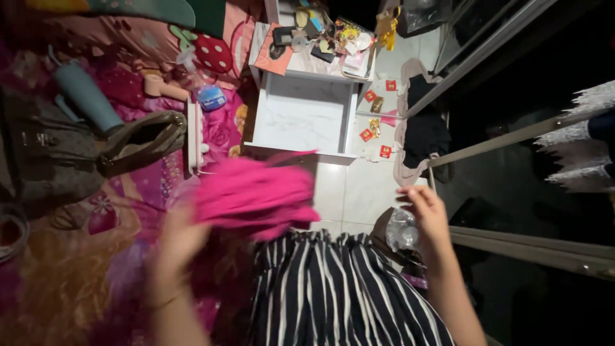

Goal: Organizing jewelry and small items inside a white drawer.

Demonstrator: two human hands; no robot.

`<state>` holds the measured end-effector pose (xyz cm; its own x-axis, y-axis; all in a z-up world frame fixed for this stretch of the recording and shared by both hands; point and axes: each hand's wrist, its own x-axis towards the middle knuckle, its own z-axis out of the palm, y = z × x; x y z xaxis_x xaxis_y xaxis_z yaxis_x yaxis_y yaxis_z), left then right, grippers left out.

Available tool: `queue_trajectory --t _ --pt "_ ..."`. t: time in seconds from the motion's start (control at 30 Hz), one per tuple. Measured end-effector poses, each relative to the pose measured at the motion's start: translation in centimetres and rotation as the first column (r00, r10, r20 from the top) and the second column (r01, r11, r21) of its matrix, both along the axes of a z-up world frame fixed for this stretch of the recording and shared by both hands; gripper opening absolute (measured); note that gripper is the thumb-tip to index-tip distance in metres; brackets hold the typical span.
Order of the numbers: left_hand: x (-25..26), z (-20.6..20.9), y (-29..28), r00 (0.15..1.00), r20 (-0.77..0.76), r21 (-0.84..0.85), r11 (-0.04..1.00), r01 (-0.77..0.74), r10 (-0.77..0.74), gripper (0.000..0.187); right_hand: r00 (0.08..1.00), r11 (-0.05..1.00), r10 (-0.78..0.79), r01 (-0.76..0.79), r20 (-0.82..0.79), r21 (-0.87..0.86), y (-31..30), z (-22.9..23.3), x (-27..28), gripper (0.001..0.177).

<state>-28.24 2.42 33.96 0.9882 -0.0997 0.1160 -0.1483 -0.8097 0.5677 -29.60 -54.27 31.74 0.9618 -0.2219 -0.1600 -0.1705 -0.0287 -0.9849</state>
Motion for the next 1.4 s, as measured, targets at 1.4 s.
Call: queue_trajectory --t 1.4 --pt "48.5 -16.4 -26.3 0.734 -0.344 -0.939 0.201 -0.279 -0.586 0.07 0.976 0.225 0.053 0.193 -0.21 0.955 19.2 -15.7 44.8 0.031"
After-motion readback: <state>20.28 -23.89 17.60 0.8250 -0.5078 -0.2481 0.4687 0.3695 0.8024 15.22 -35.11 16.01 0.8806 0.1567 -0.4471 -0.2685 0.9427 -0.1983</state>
